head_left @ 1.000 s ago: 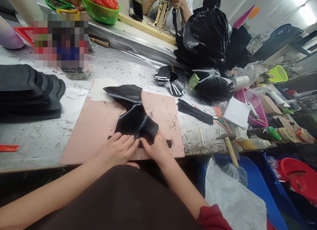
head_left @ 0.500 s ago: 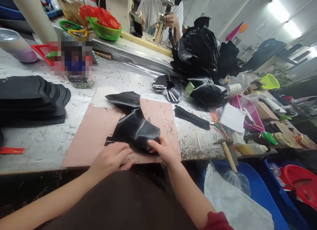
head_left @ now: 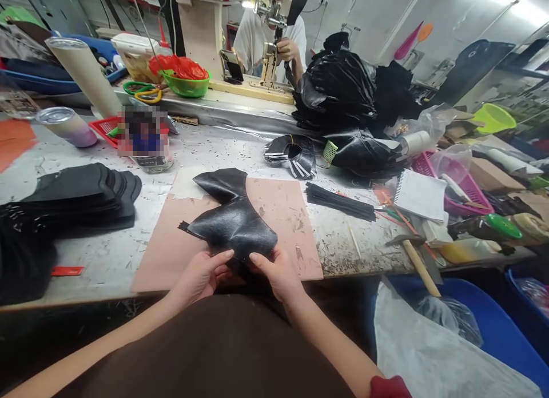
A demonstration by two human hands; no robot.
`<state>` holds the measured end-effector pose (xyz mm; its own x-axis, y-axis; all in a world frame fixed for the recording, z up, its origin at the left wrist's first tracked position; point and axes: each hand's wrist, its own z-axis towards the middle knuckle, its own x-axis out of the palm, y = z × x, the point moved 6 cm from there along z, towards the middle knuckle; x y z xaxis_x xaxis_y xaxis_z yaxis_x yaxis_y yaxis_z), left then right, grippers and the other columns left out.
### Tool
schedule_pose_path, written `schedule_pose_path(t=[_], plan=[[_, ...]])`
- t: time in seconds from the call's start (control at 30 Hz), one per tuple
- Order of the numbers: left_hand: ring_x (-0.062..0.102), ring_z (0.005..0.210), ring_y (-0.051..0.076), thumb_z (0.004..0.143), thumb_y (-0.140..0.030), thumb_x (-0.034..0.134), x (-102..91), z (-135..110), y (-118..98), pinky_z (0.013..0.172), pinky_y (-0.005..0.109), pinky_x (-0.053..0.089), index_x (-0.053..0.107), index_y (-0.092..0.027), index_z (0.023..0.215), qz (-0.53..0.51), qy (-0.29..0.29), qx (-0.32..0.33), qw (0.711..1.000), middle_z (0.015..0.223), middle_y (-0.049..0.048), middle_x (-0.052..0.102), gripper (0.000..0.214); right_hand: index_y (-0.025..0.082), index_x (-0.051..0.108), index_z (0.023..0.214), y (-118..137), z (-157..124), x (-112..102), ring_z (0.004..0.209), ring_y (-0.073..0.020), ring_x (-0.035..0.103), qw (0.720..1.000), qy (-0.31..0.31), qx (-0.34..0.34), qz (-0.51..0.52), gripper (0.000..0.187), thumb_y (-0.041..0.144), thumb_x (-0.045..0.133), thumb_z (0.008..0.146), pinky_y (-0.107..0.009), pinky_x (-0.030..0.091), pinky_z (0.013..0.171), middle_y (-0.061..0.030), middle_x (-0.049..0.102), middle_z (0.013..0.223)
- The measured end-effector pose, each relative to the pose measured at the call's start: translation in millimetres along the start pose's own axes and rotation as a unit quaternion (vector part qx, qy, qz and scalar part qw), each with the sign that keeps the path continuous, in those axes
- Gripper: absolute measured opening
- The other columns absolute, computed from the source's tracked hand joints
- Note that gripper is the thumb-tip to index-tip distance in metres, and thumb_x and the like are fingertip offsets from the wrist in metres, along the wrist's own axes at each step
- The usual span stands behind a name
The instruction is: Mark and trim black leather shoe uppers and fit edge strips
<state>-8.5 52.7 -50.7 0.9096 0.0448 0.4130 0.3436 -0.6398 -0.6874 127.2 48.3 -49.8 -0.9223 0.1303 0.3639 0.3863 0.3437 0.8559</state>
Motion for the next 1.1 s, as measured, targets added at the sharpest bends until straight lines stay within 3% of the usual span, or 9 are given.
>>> schedule_pose_path(t=[0.1, 0.27, 0.43, 0.63, 0.77, 0.97, 1.1], plan=[[0.066, 0.058, 0.016, 0.064, -0.021, 0.071, -1.9, 1.6, 1.5, 0.055, 0.025, 0.055, 0.058, -0.016, 0.074, 0.037, -0.039, 0.009, 0.999, 0.064, 0.0024, 0.069, 0.017, 0.015, 0.06, 0.08, 1.3, -1.1, 0.2, 0.066, -0.0143, 0.061, 1.0, 0.005, -0.015, -0.008, 0.029, 0.028, 0.073, 0.057, -0.027, 0.05, 0.061, -0.0009, 0.066, 0.075], [0.065, 0.056, 0.016, 0.067, -0.026, 0.068, -3.3, 3.4, 2.1, 0.053, 0.027, 0.055, 0.053, -0.018, 0.079, 0.103, -0.091, 0.047, 0.989, 0.065, -0.0005, 0.068, 0.02, 0.015, 0.062, 0.081, 4.3, -3.8, 2.8, 0.073, -0.0182, 0.063, 0.997, 0.015, -0.053, -0.047, 0.025, 0.029, 0.069, 0.062, -0.03, 0.05, 0.068, -0.0038, 0.067, 0.078], [0.067, 0.065, 0.019, 0.063, -0.029, 0.071, 5.0, 1.1, 4.0, 0.061, 0.03, 0.056, 0.057, -0.018, 0.083, 0.085, -0.052, 0.057, 0.993, 0.069, 0.0002, 0.07, 0.027, 0.015, 0.062, 0.083, 9.5, -8.3, 4.8, 0.077, -0.0207, 0.063, 0.994, 0.006, -0.078, -0.075, 0.025, 0.03, 0.066, 0.063, -0.033, 0.05, 0.071, -0.0045, 0.067, 0.077], [0.066, 0.063, 0.022, 0.059, -0.029, 0.073, 10.7, 0.1, 10.6, 0.064, 0.034, 0.056, 0.061, -0.017, 0.067, 0.055, -0.042, 0.039, 0.997, 0.059, 0.0012, 0.068, 0.019, 0.014, 0.063, 0.082, 14.3, -11.9, 8.0, 0.08, -0.0208, 0.061, 0.987, 0.011, -0.122, -0.106, 0.02, 0.027, 0.062, 0.067, -0.033, 0.05, 0.072, -0.006, 0.066, 0.082], [0.067, 0.069, 0.025, 0.059, -0.035, 0.073, 15.1, 0.0, 8.4, 0.061, 0.033, 0.055, 0.062, -0.016, 0.071, 0.092, -0.03, 0.071, 0.993, 0.06, 0.003, 0.068, 0.025, 0.014, 0.063, 0.083, 15.6, -12.3, 2.7, 0.083, -0.0192, 0.059, 0.966, -0.029, -0.177, -0.184, 0.018, 0.026, 0.06, 0.07, -0.031, 0.049, 0.072, -0.0067, 0.062, 0.089], [0.066, 0.06, 0.023, 0.057, -0.031, 0.073, 11.7, -6.7, -2.7, 0.056, 0.031, 0.054, 0.063, -0.015, 0.072, 0.186, -0.111, 0.113, 0.97, 0.06, 0.0027, 0.069, 0.024, 0.015, 0.063, 0.066, 25.0, -13.2, -6.6, 0.065, -0.0119, 0.053, 0.911, -0.059, -0.219, -0.343, 0.018, 0.031, 0.057, 0.073, -0.024, 0.047, 0.057, -0.0051, 0.053, 0.085], [0.065, 0.059, 0.025, 0.06, -0.04, 0.068, 7.3, -7.3, -5.8, 0.055, 0.032, 0.052, 0.064, -0.015, 0.066, 0.27, -0.157, 0.125, 0.942, 0.057, 0.0046, 0.068, 0.026, 0.016, 0.062, 0.072, 33.4, -13.9, -5.6, 0.06, -0.0124, 0.051, 0.898, -0.06, -0.209, -0.383, 0.015, 0.028, 0.055, 0.074, -0.024, 0.044, 0.056, -0.0022, 0.055, 0.069]])
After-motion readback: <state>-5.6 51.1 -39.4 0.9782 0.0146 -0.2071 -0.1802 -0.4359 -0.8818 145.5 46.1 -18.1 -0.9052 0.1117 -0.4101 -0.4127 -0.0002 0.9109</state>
